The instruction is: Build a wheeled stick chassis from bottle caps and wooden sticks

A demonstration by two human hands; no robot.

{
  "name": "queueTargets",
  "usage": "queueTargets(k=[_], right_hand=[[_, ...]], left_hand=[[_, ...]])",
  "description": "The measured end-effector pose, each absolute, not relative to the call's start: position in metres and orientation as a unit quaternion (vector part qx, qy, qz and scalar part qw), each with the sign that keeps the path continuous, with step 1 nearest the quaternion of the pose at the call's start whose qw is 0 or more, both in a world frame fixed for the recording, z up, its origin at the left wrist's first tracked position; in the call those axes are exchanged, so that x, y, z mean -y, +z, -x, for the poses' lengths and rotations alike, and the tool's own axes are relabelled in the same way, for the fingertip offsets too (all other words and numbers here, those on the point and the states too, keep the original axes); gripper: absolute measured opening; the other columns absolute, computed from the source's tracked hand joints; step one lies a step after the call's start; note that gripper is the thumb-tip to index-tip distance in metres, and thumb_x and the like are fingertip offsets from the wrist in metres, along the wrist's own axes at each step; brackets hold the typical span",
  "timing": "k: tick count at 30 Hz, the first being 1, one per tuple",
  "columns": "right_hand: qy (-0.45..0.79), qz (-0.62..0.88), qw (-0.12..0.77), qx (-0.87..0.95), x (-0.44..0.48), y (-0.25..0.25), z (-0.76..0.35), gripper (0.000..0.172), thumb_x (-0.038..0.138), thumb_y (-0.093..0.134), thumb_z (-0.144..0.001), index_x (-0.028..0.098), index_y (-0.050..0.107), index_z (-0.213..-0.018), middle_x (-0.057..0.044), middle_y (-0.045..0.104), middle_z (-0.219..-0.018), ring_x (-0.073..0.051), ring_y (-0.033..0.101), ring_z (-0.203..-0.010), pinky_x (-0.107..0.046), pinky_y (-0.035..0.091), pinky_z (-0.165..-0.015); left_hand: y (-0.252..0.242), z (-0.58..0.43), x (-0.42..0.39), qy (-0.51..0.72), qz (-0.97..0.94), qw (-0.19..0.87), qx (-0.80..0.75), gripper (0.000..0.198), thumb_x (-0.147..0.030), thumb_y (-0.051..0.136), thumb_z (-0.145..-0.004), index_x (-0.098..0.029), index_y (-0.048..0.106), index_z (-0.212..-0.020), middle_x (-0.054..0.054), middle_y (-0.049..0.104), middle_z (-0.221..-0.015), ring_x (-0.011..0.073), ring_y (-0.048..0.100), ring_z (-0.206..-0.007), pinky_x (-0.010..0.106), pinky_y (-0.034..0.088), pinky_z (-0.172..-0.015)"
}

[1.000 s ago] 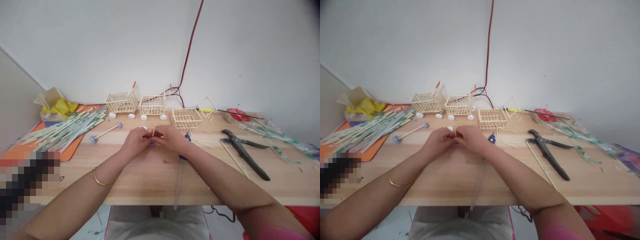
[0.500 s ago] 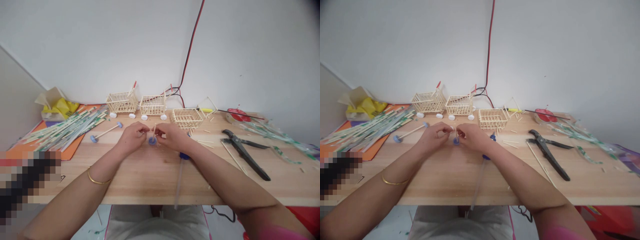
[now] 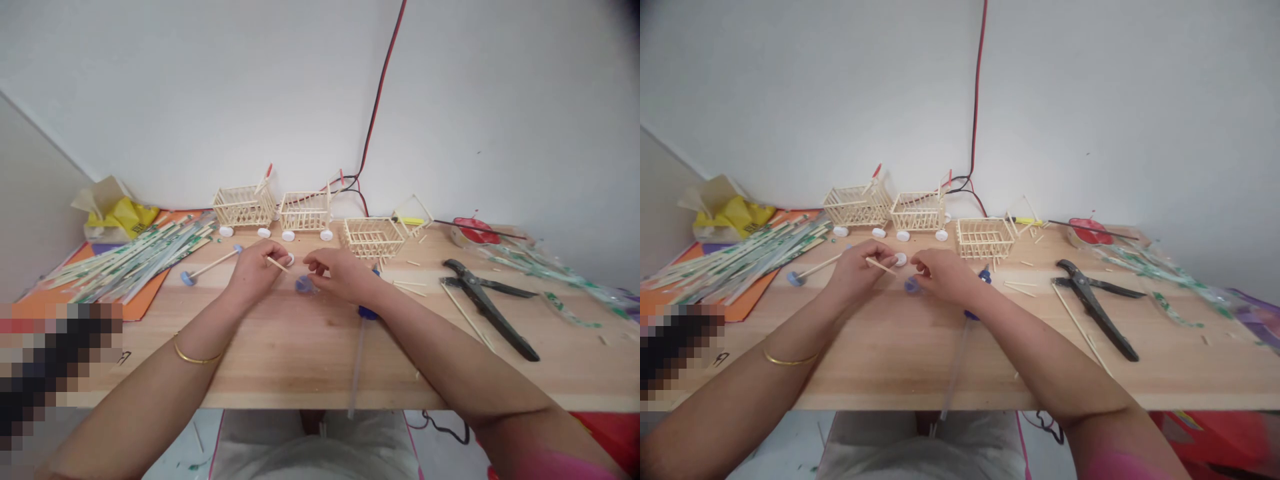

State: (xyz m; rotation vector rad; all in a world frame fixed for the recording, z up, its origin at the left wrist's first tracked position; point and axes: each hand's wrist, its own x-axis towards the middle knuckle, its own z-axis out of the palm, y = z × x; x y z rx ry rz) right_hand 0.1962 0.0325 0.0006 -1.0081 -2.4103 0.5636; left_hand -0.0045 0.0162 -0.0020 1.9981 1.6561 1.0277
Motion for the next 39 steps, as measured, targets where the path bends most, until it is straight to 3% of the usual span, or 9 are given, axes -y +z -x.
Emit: queueTargets(k=[11,15,19,25,29,33,39], right_hand=[[0.223,0.348,0.216,0.885,-0.029,-0.005,-0.189,0.015,0.017,0.059,-0.079,0.016,0.065,-0.093,-0.003,0.066,-0.080,-0.013,0.056,-0.069,-0.023,0.038,-0.065],[0.218,0.330,0.223,0.891,-0.029,-0.008,-0.184,0.007,0.015,0.056,-0.079,0.017,0.063,-0.081,0.000,0.063,-0.073,-0.011,0.052,-0.065,-0.022,0.034,-0.061],[0.211,0.333,0.231,0.890,-0.032,-0.010,-0.185,0.010,0.015,0.056,-0.080,0.016,0.060,-0.072,0.001,0.060,-0.067,-0.010,0.050,-0.062,-0.022,0.031,-0.059],[0.238,0.351,0.221,0.878,-0.034,-0.006,-0.189,0.008,0.013,0.057,-0.080,0.015,0.062,-0.074,0.001,0.061,-0.068,-0.010,0.050,-0.063,-0.021,0.031,-0.061],[0.242,0.359,0.221,0.874,-0.035,-0.005,-0.190,0.009,0.013,0.058,-0.080,0.015,0.063,-0.073,0.001,0.061,-0.067,-0.010,0.050,-0.063,-0.021,0.031,-0.060],[0.234,0.356,0.224,0.876,-0.036,-0.007,-0.192,0.011,0.016,0.058,-0.081,0.015,0.062,-0.071,0.001,0.061,-0.067,-0.010,0.050,-0.063,-0.021,0.030,-0.059],[0.241,0.363,0.214,0.874,-0.036,-0.006,-0.193,0.011,0.016,0.059,-0.080,0.016,0.063,-0.070,0.001,0.061,-0.065,-0.010,0.049,-0.061,-0.021,0.029,-0.058]], left_hand=[[-0.010,-0.001,-0.014,0.371,-0.721,0.166,-0.561,0.010,-0.026,0.059,-0.077,-0.017,0.064,-0.075,0.001,0.066,-0.076,0.0140,0.059,-0.071,0.027,0.045,-0.068],[-0.013,-0.003,-0.014,0.368,-0.740,0.169,-0.536,0.011,-0.024,0.056,-0.078,-0.017,0.065,-0.076,0.002,0.067,-0.078,0.0150,0.060,-0.075,0.027,0.046,-0.070],[-0.013,-0.004,-0.013,0.374,-0.756,0.170,-0.510,0.012,-0.023,0.054,-0.080,-0.018,0.065,-0.079,0.002,0.068,-0.081,0.0147,0.061,-0.077,0.028,0.046,-0.074],[0.000,-0.001,-0.008,0.428,-0.717,0.137,-0.532,0.016,-0.027,0.054,-0.083,-0.017,0.064,-0.088,0.003,0.066,-0.085,0.0144,0.060,-0.081,0.027,0.045,-0.078],[-0.005,0.001,-0.013,0.315,-0.781,0.174,-0.510,0.024,-0.031,0.062,-0.076,-0.017,0.064,-0.096,0.003,0.064,-0.089,0.0163,0.058,-0.081,0.029,0.044,-0.075],[-0.015,-0.005,-0.015,0.166,-0.843,0.152,-0.489,0.027,-0.038,0.068,-0.070,-0.019,0.066,-0.089,0.002,0.059,-0.078,0.0188,0.054,-0.075,0.030,0.039,-0.069],[-0.024,-0.014,-0.011,0.145,-0.853,0.092,-0.493,0.020,-0.038,0.063,-0.076,-0.018,0.064,-0.077,0.004,0.055,-0.072,0.0203,0.052,-0.074,0.031,0.035,-0.066]])
